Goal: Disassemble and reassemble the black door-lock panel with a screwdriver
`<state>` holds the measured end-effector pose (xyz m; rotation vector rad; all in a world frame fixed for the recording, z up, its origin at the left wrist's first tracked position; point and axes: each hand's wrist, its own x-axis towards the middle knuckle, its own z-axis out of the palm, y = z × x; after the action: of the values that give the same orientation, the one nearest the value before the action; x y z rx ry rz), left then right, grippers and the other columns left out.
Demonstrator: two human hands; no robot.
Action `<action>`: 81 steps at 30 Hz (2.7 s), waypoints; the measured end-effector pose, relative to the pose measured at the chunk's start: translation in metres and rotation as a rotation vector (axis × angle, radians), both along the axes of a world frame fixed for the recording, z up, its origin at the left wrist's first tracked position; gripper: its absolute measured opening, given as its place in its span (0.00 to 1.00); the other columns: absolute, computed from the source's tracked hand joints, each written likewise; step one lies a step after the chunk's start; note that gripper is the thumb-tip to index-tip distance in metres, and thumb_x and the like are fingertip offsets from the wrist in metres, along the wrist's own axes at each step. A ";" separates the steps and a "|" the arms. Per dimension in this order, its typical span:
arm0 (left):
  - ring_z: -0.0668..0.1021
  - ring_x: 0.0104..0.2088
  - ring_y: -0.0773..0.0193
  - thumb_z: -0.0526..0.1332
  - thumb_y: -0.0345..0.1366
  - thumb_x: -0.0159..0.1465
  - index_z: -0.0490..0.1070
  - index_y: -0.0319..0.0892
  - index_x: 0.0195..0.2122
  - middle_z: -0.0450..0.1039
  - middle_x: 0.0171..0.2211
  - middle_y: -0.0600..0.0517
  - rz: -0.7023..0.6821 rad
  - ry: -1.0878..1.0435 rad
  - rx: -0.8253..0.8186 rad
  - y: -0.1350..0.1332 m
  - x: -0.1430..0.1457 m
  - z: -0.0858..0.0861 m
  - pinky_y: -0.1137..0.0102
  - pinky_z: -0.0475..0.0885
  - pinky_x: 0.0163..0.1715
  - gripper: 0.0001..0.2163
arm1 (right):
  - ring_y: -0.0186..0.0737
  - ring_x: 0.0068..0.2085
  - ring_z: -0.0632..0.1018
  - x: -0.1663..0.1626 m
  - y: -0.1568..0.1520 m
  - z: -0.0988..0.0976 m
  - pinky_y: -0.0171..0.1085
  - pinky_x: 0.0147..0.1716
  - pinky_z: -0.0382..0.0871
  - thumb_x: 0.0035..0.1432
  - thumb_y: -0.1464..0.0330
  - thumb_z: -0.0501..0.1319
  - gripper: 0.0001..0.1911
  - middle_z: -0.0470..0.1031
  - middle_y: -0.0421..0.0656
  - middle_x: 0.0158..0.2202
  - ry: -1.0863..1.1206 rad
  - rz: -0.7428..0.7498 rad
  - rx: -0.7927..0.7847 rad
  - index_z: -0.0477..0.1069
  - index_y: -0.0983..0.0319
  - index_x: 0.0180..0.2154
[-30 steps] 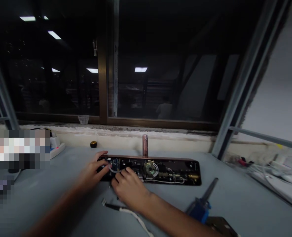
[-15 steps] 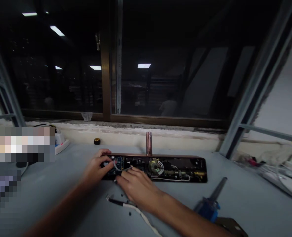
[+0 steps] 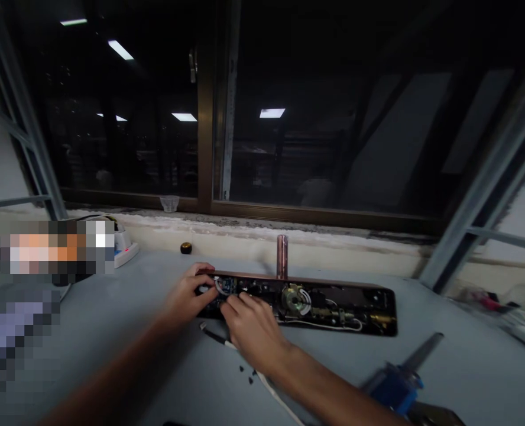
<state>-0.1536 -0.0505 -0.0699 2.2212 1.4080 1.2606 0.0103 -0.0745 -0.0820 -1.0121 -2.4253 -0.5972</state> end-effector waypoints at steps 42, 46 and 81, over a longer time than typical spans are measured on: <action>0.68 0.48 0.56 0.58 0.20 0.45 0.72 0.42 0.28 0.61 0.49 0.47 -0.053 0.161 -0.011 -0.002 -0.006 -0.004 0.62 0.64 0.50 0.11 | 0.35 0.31 0.76 -0.007 0.003 0.004 0.32 0.27 0.57 0.57 0.77 0.51 0.11 0.76 0.41 0.34 -0.099 -0.148 -0.243 0.71 0.61 0.34; 0.68 0.48 0.57 0.58 0.20 0.46 0.71 0.42 0.27 0.62 0.48 0.48 -0.051 0.154 -0.001 -0.001 -0.006 -0.005 0.63 0.65 0.49 0.11 | 0.36 0.31 0.77 -0.008 0.002 0.005 0.34 0.26 0.57 0.56 0.78 0.51 0.12 0.76 0.41 0.33 -0.119 -0.159 -0.233 0.71 0.61 0.33; 0.69 0.47 0.58 0.58 0.19 0.46 0.67 0.42 0.29 0.58 0.46 0.48 -0.059 0.122 0.010 -0.002 -0.003 -0.009 0.64 0.66 0.47 0.12 | 0.40 0.32 0.77 -0.015 0.001 0.008 0.35 0.29 0.59 0.53 0.79 0.52 0.12 0.77 0.43 0.34 -0.137 -0.173 -0.234 0.71 0.61 0.32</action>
<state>-0.1563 -0.0526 -0.0784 2.3643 1.3695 1.1332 -0.0044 -0.0736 -0.0741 -1.3271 -2.5903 -0.4594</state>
